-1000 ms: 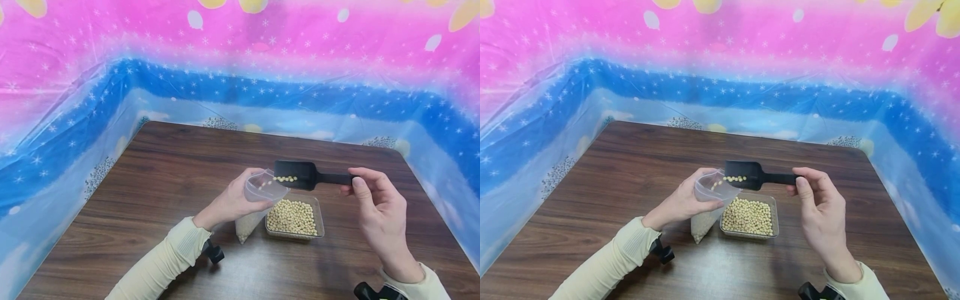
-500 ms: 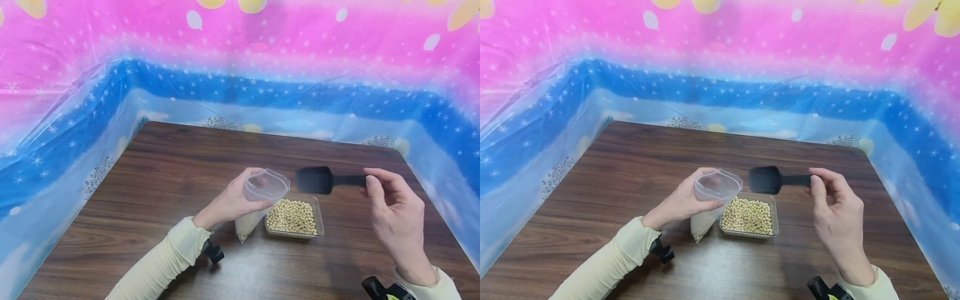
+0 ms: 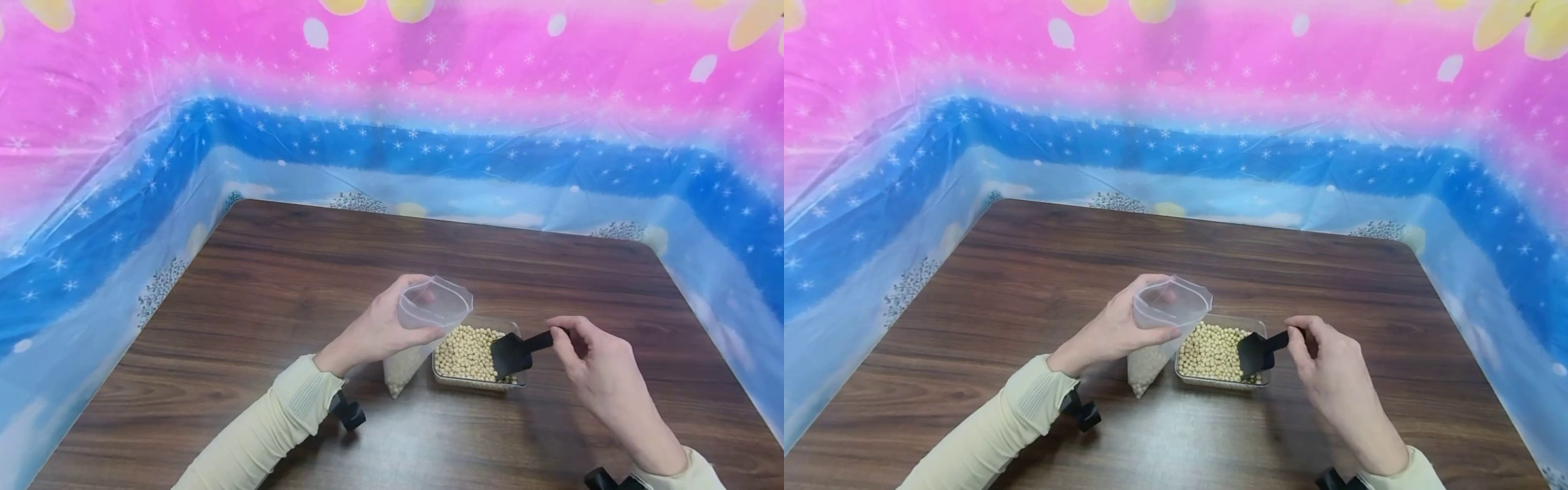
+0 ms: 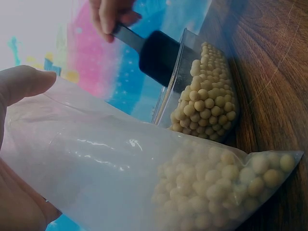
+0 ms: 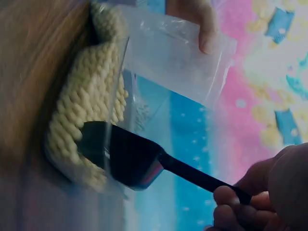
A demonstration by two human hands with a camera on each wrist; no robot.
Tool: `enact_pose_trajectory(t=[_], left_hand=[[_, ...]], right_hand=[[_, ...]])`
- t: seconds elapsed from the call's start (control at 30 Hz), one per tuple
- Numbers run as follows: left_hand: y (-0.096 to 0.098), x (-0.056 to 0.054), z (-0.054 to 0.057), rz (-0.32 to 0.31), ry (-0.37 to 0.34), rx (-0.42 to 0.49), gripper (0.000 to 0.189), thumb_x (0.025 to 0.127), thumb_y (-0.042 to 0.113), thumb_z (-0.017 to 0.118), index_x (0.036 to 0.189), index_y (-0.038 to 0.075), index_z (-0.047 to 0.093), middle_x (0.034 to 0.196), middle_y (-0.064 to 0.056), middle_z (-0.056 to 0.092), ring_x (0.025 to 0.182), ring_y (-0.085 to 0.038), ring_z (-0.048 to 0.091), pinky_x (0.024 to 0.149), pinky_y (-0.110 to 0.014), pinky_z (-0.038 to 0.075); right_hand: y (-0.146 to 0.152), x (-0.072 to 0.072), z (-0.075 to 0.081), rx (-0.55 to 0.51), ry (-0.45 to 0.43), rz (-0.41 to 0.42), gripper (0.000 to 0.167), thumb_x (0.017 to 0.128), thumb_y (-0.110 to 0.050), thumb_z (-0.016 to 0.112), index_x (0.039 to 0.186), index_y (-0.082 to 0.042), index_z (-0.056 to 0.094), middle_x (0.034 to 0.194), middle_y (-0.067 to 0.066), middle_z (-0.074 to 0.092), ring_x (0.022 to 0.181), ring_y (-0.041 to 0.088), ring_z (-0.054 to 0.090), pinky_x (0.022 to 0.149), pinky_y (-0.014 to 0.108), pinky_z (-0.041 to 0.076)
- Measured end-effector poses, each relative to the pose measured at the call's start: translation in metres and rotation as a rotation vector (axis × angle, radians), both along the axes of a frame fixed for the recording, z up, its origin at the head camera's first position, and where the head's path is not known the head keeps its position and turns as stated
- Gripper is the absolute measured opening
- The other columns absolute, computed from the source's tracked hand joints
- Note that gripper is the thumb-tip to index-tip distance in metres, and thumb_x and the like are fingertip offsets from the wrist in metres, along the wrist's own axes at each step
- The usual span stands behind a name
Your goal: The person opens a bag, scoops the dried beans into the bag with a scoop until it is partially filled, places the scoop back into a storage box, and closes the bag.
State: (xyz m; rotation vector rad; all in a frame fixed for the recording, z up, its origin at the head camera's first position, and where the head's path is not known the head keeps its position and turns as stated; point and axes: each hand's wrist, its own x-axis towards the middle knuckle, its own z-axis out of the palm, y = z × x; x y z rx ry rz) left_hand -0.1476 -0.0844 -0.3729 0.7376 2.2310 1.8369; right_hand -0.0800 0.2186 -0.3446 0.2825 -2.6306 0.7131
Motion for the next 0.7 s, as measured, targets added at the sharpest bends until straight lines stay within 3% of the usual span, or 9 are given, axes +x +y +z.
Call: enact_pose_trajectory(t=[0.17, 0.47, 0.6, 0.7], left_hand=[[0.000, 0.000, 0.000, 0.004, 0.014, -0.004, 0.072, 0.077, 0.025, 0.084, 0.137, 0.019, 0.044, 0.120, -0.002, 0.059, 0.106, -0.018, 0.060, 0.087, -0.032, 0.054], [0.000, 0.000, 0.002, 0.013, 0.007, -0.020, 0.072, 0.077, 0.025, 0.084, 0.137, 0.017, 0.044, 0.120, -0.002, 0.059, 0.106, -0.018, 0.060, 0.087, -0.032, 0.054], [0.001, 0.000, 0.002, 0.011, -0.003, -0.015, 0.072, 0.077, 0.026, 0.083, 0.137, 0.017, 0.044, 0.120, -0.003, 0.059, 0.106, -0.019, 0.060, 0.087, -0.032, 0.054], [0.001, 0.000, 0.002, 0.010, -0.002, -0.013, 0.072, 0.077, 0.025, 0.083, 0.136, 0.016, 0.044, 0.121, -0.004, 0.059, 0.106, -0.020, 0.060, 0.087, -0.032, 0.054]], right_hand=[[0.011, -0.005, -0.012, -0.098, -0.202, -0.025, 0.025, 0.103, -0.026, 0.050, 0.115, -0.011, 0.066, 0.082, 0.000, 0.070, 0.075, 0.013, 0.066, 0.060, 0.023, 0.049], [0.022, -0.020, -0.037, -0.415, -0.454, -0.047, 0.032, 0.104, -0.018, 0.046, 0.122, 0.005, 0.057, 0.086, 0.011, 0.068, 0.075, 0.013, 0.064, 0.067, 0.025, 0.055], [0.021, -0.023, -0.049, -0.583, -0.505, -0.035, 0.032, 0.103, -0.012, 0.046, 0.124, 0.011, 0.052, 0.085, 0.011, 0.067, 0.072, 0.012, 0.063, 0.067, 0.025, 0.055], [0.019, -0.023, -0.056, -0.639, -0.501, -0.009, 0.030, 0.103, -0.009, 0.045, 0.122, 0.013, 0.051, 0.084, 0.012, 0.066, 0.070, 0.012, 0.063, 0.065, 0.025, 0.055]])
